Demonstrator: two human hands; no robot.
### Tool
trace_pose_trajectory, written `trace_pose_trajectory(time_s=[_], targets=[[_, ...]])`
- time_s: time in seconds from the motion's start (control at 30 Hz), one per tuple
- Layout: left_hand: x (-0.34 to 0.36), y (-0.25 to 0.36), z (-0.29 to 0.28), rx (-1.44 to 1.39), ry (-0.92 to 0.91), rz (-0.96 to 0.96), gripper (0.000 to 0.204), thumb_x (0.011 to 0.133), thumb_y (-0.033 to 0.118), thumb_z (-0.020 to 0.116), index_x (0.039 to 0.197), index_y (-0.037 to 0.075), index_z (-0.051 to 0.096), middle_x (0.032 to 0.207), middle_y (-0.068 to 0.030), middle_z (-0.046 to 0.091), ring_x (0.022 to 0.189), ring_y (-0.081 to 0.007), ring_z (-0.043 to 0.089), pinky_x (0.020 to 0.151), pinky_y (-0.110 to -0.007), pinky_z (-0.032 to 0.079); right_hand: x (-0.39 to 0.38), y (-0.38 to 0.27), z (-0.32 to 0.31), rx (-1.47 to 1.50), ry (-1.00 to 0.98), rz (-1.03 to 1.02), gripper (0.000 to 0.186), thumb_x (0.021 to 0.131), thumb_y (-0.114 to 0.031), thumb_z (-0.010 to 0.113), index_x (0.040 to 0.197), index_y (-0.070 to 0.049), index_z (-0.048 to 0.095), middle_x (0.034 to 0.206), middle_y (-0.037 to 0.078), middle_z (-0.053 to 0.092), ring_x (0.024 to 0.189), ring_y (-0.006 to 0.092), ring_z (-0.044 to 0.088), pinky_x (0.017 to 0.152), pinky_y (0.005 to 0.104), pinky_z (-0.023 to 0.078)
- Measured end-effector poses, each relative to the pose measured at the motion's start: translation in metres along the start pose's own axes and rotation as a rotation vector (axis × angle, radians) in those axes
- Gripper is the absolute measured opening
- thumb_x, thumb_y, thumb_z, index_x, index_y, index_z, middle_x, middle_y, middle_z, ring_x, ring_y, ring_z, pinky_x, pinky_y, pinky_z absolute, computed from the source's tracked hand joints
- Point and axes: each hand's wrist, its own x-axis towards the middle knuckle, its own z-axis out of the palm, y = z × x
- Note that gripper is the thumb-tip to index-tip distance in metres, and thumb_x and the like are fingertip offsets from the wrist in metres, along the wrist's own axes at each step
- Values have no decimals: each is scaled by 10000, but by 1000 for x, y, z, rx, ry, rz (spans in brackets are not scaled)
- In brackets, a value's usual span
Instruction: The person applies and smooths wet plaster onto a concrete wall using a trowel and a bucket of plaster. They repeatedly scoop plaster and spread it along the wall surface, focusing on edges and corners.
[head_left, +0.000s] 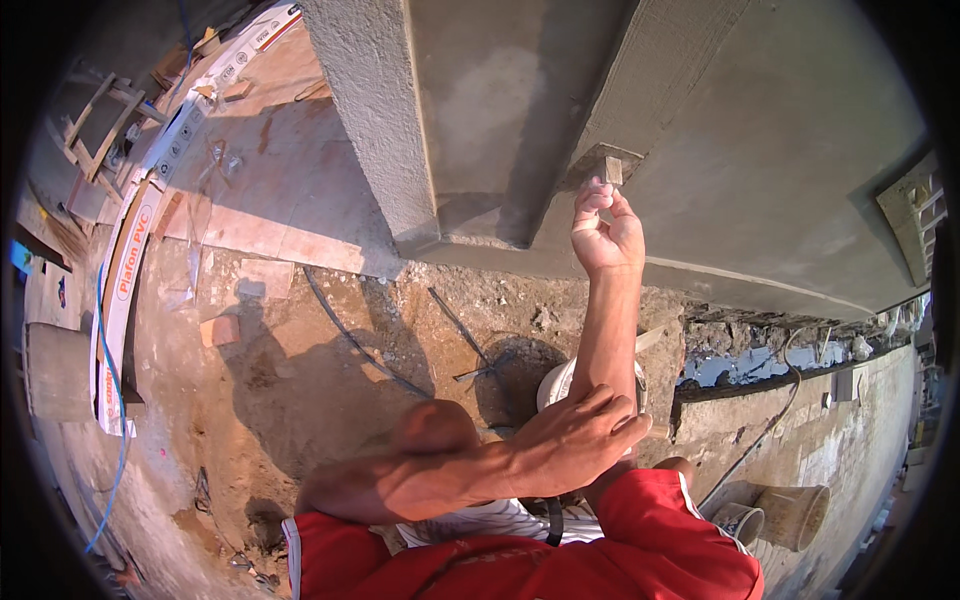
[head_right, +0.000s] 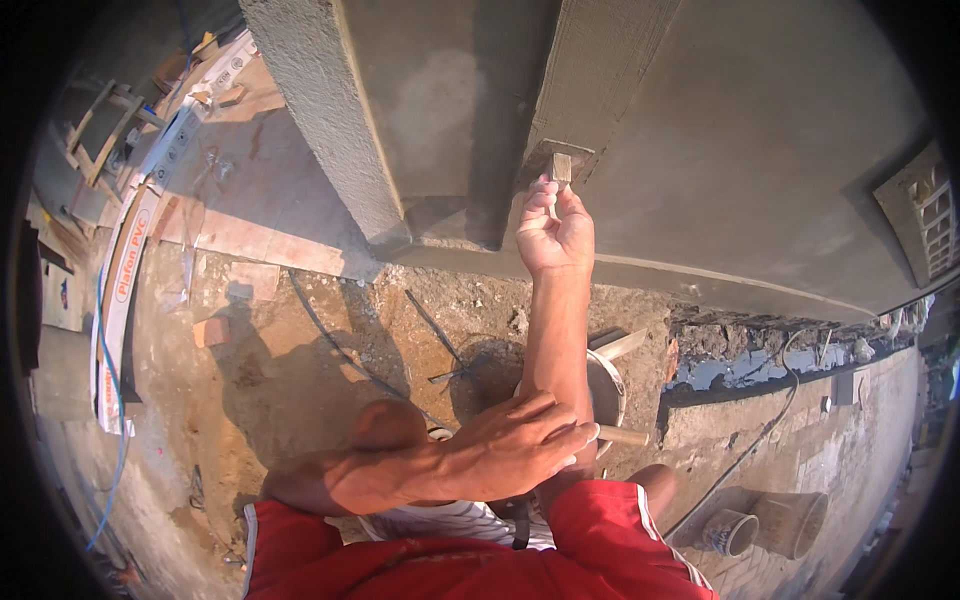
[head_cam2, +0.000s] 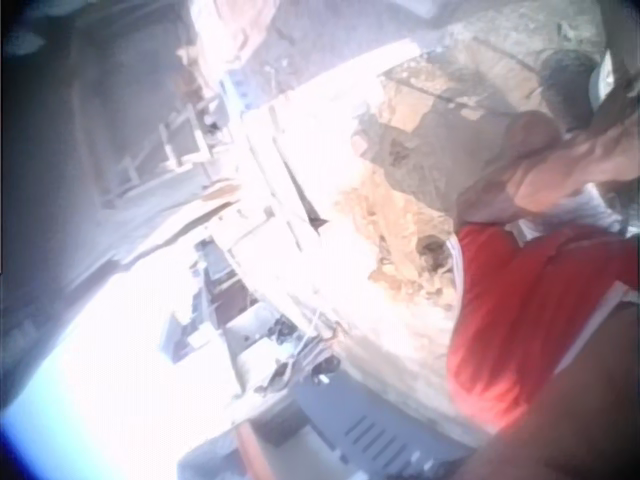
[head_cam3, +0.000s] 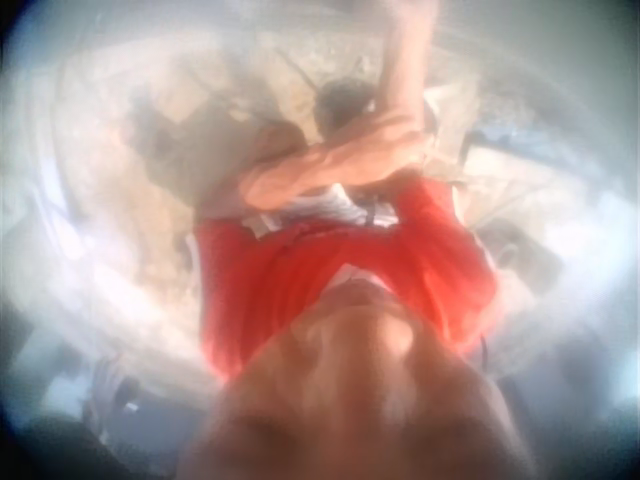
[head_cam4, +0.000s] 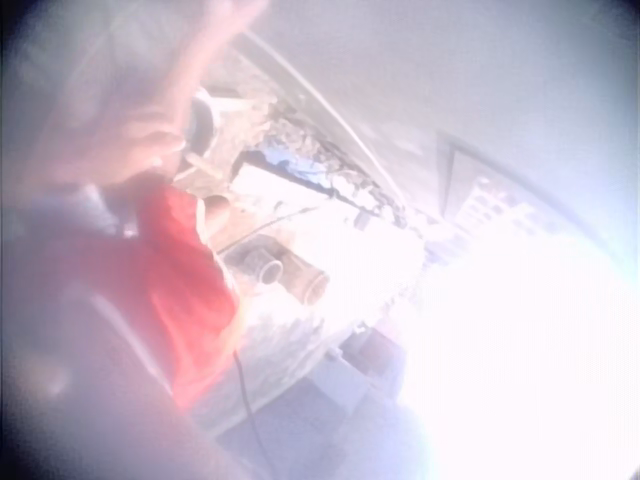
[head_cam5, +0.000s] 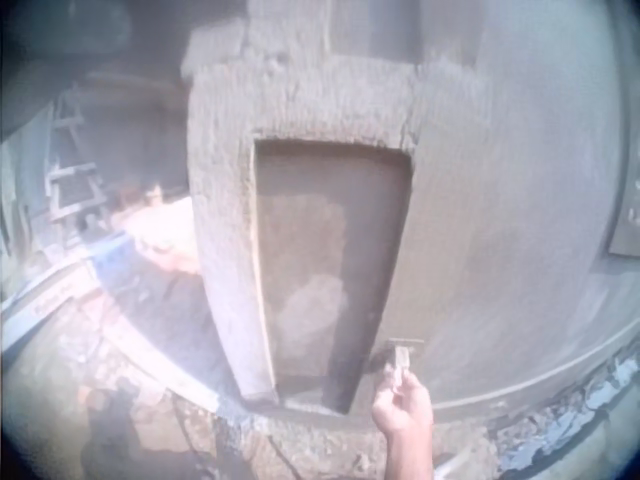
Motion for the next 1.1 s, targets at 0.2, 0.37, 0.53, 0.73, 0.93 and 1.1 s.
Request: trace_pose_trajectory(time_s=[0.2,0.37,0.53,0.73,0.93,1.1], targets=[[-1,4,-5,-110,137,96,401,723,74,687,1109,4,604,926,-56,559,869,-203,549,746,-303,501,-70,4,59,-129,-610,98,237,959,-136,439,1036,83,489,871,152,534,765,216,564,591,274,516],[1,1,-7,-116,169,89,388,728,72,694,1102,5,612,929,-58,567,855,-208,562,758,-313,502,-51,-39,-41,-267,-343,-20,214,920,-123,492,1041,33,574,904,134,605,753,206,575,588,271,506],[3,2,-7,-101,157,74,361,758,82,687,1103,4,612,959,-71,590,865,-219,576,772,-326,501,16,-53,-142,-234,238,-49,232,953,-180,440,922,20,554,770,134,598,629,209,572,516,266,495],[2,-2,-15,-76,129,68,349,774,60,685,1110,7,607,948,-80,616,859,-239,594,754,-333,510,-45,-25,-47,-467,-297,-240,240,897,-121,565,1121,-36,573,991,100,645,773,187,608,576,266,520],[-1,-6,-16,-53,146,82,341,791,45,673,1123,8,607,980,-98,630,869,-247,601,762,-342,511,-59,-35,67,-1192,-622,-811,454,855,-63,617,1289,-74,486,1037,44,607,877,150,597,684,278,504],[0,-6,-15,-66,73,61,386,796,62,663,1163,-15,573,1004,-117,602,960,-269,585,830,-354,505,-97,-20,190,-1995,-681,-1606,362,878,-89,603,1235,-55,550,1026,65,581,852,169,575,777,304,492]])
